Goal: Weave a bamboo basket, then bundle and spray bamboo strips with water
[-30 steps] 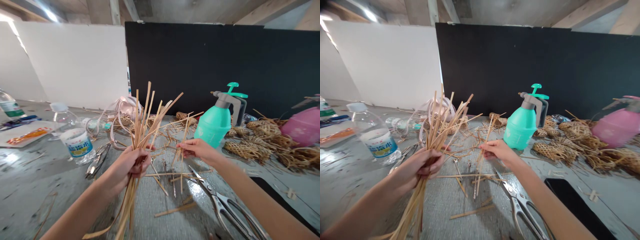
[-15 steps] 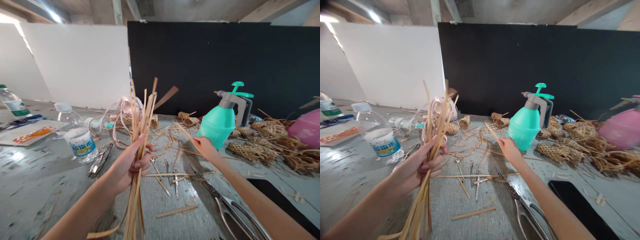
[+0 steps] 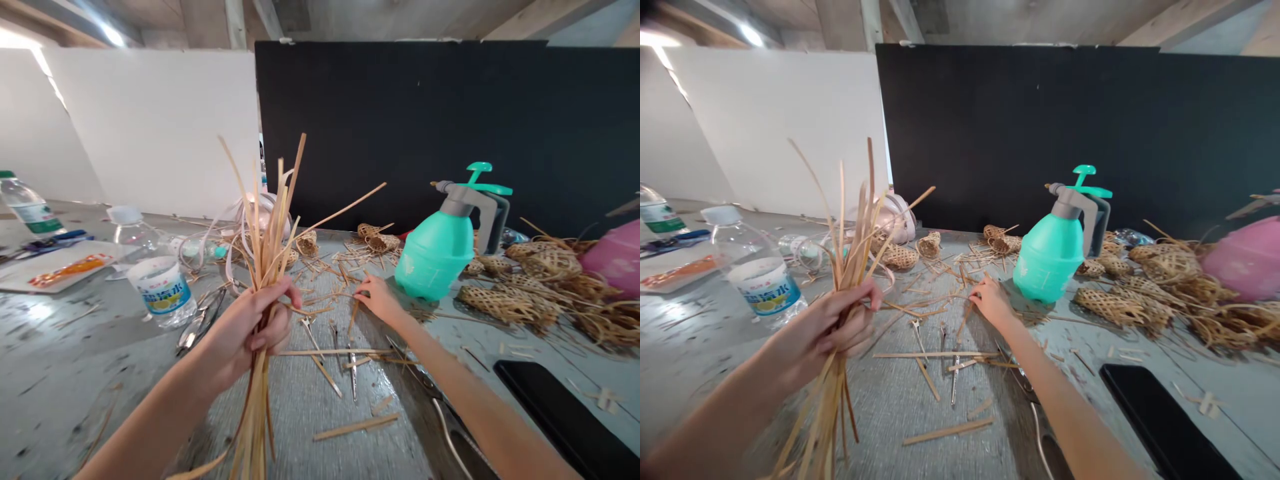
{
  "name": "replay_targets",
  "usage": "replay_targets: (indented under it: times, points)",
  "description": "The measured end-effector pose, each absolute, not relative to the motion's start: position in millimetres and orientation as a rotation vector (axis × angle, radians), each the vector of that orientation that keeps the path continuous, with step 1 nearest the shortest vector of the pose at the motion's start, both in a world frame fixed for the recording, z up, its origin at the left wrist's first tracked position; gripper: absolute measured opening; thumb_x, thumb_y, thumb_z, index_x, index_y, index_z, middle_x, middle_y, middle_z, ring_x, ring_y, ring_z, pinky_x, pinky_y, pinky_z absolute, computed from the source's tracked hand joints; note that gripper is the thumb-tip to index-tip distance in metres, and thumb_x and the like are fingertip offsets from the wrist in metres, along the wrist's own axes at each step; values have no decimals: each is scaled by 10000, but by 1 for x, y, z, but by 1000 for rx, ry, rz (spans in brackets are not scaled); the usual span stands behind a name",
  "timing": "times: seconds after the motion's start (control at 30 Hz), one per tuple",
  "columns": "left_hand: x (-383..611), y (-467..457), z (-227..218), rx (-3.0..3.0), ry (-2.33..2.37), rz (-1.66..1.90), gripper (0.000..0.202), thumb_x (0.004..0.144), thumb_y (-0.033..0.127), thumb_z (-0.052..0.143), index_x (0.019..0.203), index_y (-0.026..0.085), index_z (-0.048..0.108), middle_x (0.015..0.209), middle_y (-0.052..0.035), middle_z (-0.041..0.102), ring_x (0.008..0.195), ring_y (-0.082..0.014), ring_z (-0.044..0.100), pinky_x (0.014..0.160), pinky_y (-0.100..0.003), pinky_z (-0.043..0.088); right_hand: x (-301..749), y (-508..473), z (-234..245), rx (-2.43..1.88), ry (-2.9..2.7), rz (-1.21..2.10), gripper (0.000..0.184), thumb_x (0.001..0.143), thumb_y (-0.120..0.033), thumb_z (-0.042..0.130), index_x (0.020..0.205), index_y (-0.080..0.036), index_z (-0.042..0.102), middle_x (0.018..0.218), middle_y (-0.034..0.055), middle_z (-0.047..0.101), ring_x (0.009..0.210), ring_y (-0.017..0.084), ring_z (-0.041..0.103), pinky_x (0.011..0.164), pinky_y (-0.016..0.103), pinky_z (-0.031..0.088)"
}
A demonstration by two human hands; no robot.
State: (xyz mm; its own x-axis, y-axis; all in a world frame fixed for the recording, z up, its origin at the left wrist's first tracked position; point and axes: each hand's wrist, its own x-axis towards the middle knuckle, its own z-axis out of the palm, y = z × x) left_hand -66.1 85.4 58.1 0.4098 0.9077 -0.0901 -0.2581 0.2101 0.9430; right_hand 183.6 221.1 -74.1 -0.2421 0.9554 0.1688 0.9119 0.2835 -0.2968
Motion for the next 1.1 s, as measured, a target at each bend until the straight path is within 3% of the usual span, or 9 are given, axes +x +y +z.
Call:
replay_targets:
  times: [0.27, 0.67, 0.83, 0.9, 1.0, 1.1]
  points:
    - [-68, 88, 54, 1116, 786, 949, 347, 906, 363, 346, 719, 175, 570, 372, 66, 360, 323, -40, 156, 339, -158, 156, 174, 232, -57, -1669, -1991, 431, 316, 821, -348, 488, 1082, -171, 509, 1103, 65, 529, 937, 167, 531, 790, 391, 455]
    - [-64, 89, 53, 1050, 780, 924, 327, 897, 338, 364, 688, 173, 555, 377, 71, 375, 310, -24, 139, 333, -134, 177, 187, 208, 2, -1381, -1542, 905, 319, 818, -348, 495, 1070, -154, 511, 1045, 57, 553, 867, 149, 553, 727, 356, 478]
    - [-64, 89, 51, 1073, 816, 974, 307, 848, 372, 461, 675, 158, 599, 391, 65, 396, 325, -23, 240, 340, -124, 220, 187, 195, 18, -1315, -1469, 904, 338, 835, -384, 454, 1086, -162, 494, 1042, 58, 545, 846, 142, 551, 712, 346, 478]
    - [-64, 89, 51, 1090, 871, 1030, 286, 817, 372, 517, 696, 144, 640, 476, 35, 502, 391, -32, 379, 392, -122, 319, 183, 180, 26, -1302, -1525, 935, 321, 835, -387, 452, 1048, -153, 507, 980, 45, 558, 789, 124, 553, 672, 319, 479]
    - [-62, 90, 51, 1104, 916, 1102, 233, 796, 336, 555, 803, 138, 678, 819, -47, 662, 686, -118, 585, 642, -201, 469, 167, 143, 36, -1277, -1744, 1148, 233, 807, -351, 513, 878, -136, 566, 756, -8, 580, 586, 65, 514, 534, 230, 443]
    - [-56, 88, 51, 1041, 888, 1103, 210, 812, 288, 537, 895, 141, 662, 1056, -72, 632, 934, -205, 589, 828, -298, 453, 142, 106, 36, -1202, -1929, 1390, 191, 761, -320, 569, 787, -135, 607, 597, -20, 594, 462, 40, 442, 419, 175, 329]
